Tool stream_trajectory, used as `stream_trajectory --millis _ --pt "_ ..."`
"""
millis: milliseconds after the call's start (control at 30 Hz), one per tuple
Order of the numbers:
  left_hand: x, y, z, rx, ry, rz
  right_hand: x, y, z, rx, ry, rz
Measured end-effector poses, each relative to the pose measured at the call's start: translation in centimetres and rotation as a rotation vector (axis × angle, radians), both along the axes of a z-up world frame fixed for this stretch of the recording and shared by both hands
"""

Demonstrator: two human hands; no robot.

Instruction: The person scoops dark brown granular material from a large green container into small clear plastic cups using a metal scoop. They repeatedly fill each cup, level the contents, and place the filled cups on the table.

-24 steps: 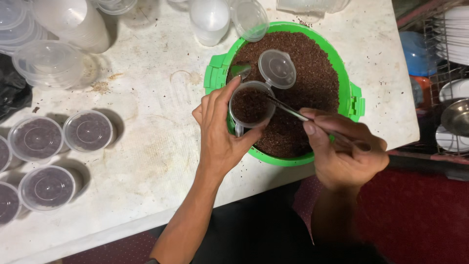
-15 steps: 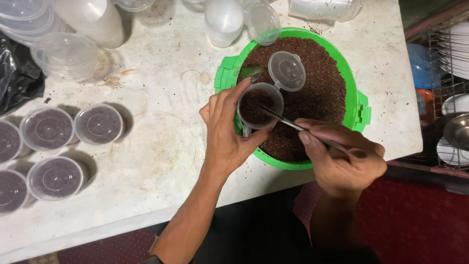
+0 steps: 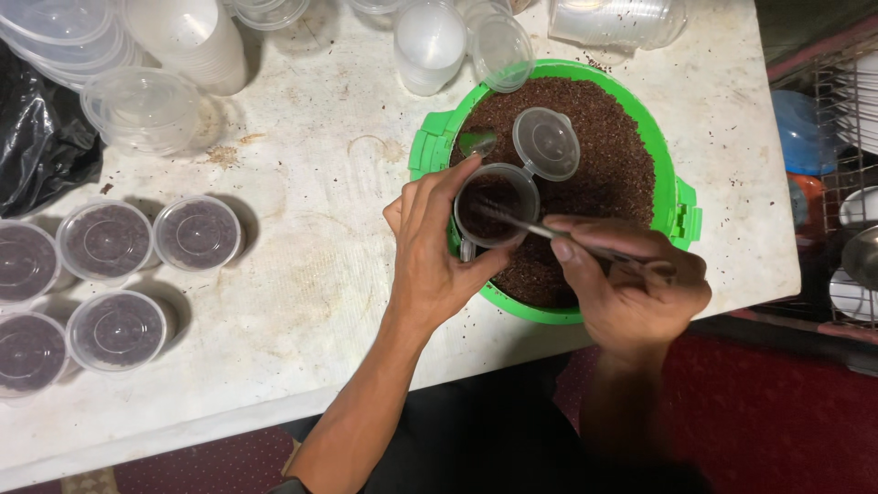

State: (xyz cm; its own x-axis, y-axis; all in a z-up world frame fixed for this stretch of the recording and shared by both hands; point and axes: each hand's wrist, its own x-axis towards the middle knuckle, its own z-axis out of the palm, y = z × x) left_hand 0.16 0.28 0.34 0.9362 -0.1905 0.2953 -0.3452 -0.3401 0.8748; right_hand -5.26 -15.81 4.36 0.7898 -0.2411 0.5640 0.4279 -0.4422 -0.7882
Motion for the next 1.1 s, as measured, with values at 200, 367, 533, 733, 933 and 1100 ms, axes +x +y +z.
stream_trajectory --millis 200,367,533,733,933,1100 --pt "0.0 0.0 0.1 0.006 -0.011 0.010 0.1 0.0 0.1 -0.027 0.010 -0.032" --pt "0.0 0.1 0.0 0.007 0.004 -0.009 -0.7 -0.2 0.0 -0.016 -0.069 0.054" --pt "0.1 0.2 -0.5 0.008 -0.013 -0.033 -2.6 -2.0 0.6 0.051 0.032 -0.089" --pt "0.0 -0.9 -0.5 0.058 -0.016 -0.028 -4.2 -4.7 0.3 0.014 -0.035 -0.342" --pt "-0.3 -2.0 -0.6 0.175 -0.027 0.043 -5.2 -5.1 -1.5 0.086 0.068 -0.329" --pt "-0.3 -2.4 -0.5 0.193 -0.032 0.055 -3.9 -4.3 0.5 -0.338 0.247 -0.170"
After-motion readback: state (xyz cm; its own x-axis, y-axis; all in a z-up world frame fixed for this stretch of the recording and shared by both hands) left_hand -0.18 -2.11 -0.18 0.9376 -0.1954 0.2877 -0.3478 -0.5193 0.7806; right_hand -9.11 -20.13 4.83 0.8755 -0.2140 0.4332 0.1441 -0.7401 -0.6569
